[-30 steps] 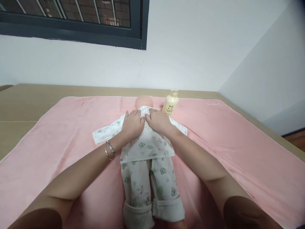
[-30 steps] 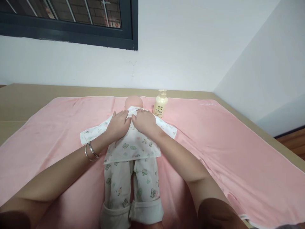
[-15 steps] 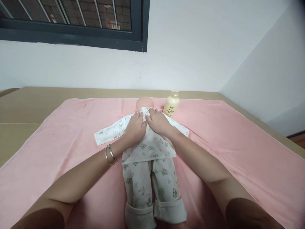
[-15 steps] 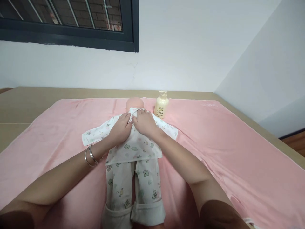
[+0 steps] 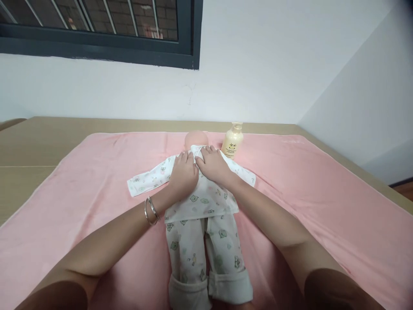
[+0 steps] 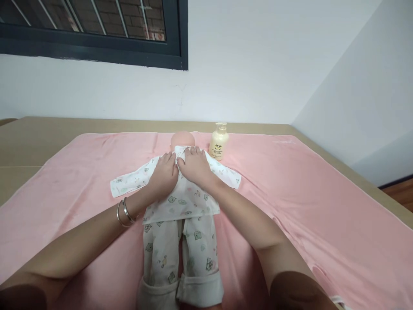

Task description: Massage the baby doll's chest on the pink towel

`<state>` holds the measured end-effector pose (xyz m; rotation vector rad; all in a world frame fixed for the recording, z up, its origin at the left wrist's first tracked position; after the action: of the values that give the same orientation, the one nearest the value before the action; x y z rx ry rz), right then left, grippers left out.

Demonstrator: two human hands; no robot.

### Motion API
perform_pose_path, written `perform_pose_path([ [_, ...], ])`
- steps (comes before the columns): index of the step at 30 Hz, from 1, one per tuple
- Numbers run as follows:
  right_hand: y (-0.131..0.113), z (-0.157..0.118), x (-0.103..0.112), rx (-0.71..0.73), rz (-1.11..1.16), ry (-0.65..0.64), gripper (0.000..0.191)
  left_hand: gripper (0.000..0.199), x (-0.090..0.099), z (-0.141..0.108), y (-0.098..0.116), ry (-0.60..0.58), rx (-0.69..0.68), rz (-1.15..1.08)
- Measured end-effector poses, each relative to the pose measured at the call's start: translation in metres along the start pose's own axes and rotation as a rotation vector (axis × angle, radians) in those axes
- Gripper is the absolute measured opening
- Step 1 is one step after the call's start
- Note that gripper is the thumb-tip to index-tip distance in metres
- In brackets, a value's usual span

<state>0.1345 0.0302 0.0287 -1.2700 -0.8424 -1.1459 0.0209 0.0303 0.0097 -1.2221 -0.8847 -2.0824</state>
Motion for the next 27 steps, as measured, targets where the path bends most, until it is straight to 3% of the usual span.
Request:
perform_pose_path([
  [4, -0.012, -0.019, -0.002, 0.035, -0.093, 0.055, 0.055, 0.051, 0.002, 0.007, -0.011, -0.038, 0.008, -0.101],
  [9, -0.02, -0.031, 0.001, 0.093, -0.119, 0.097, 0.054, 0.045, 0.001, 0.016, -0.028, 0.078, 0.007, -0.284],
  [15, -0.009, -0.01, -0.006, 0.073, 0.02, 0.041, 0.052, 0.047, -0.002, 0.012, -0.025, 0.158, 0.012, -0.246],
  [21, -0.008, -0.013, -0.009, 0.039, 0.107, 0.054, 0.051, 0.046, -0.002, 0.014, -0.03, 0.179, -0.015, -0.213],
  [27, -0.005, -0.007, -0.008, 0.071, 0.167, 0.064, 0.044, 0.048, 0.0, 0.006, -0.016, 0.12, -0.033, -0.055],
])
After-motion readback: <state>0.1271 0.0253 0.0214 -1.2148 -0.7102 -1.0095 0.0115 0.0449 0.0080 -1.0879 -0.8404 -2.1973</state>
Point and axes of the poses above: each hand's wrist, its own z-axis towards the middle knuckle, its own x-axis out of the back of the hand, y = z × x, the point moved 5 cm from there along z, towards the middle knuckle, and after that the axes turned 11 degrees about -x, right-handed, at the moved point
